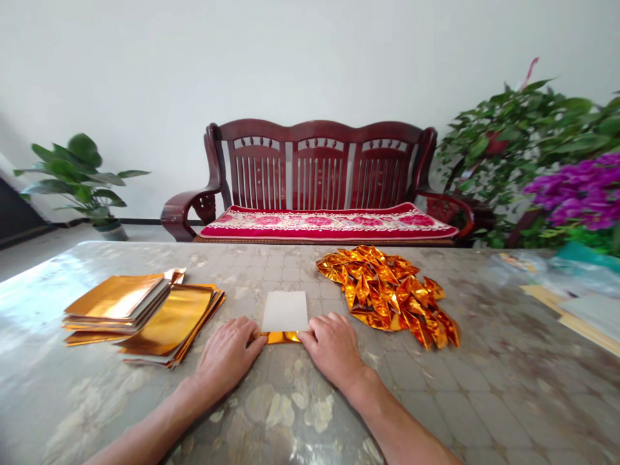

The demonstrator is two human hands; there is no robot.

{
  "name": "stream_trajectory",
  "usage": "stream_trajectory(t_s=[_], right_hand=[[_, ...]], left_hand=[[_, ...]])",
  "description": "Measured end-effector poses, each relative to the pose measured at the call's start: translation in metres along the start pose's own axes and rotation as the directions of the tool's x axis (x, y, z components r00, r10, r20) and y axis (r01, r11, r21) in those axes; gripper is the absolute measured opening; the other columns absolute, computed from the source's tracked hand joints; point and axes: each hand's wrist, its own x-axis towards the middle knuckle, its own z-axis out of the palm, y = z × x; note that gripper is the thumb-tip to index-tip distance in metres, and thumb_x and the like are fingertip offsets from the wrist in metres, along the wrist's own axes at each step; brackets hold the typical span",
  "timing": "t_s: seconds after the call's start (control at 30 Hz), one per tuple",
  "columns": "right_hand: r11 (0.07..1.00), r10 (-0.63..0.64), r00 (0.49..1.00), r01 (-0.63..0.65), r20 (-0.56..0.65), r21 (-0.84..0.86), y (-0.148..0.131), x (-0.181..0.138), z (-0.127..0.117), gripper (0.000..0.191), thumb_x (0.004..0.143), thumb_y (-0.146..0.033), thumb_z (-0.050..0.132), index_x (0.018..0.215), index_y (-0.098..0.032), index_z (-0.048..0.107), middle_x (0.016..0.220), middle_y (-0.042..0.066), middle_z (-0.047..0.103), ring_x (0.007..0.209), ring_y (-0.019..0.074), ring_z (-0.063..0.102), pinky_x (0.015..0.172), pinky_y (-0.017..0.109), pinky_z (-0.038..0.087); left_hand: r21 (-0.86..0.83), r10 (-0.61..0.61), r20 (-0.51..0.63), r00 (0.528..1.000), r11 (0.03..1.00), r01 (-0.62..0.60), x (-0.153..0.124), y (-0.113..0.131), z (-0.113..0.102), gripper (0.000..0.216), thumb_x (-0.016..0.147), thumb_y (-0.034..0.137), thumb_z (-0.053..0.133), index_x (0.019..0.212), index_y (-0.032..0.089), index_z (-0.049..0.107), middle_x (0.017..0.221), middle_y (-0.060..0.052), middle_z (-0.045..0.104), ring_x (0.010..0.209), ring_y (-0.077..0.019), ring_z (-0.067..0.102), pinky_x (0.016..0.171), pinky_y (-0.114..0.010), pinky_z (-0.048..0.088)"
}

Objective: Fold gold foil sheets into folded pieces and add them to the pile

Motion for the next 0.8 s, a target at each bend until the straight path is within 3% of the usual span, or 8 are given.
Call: stream_trajectory(t_s=[0.8], right_hand=[[0.999, 0.034, 0.999, -0.035, 0.024, 0.024, -0.0034, 0.0035, -0.0042, 0.029, 0.088, -0.032, 0.065, 0.062, -0.023, 0.06, 0.07, 0.0, 0.068, 0.072, 0.0177, 0.056, 0.068, 0.031, 0.031]], left_hand=[[-0.076, -0.049, -0.003, 0.999, 0.996, 0.049, -0.0003, -0.002, 0.0019, 0.017, 0.089, 0.035, 0.056, 0.082, 0.022, 0.064, 0.089, -0.003, 0.066, 0.093, -0.0231, 0.061, 0.08, -0.033, 0.036]])
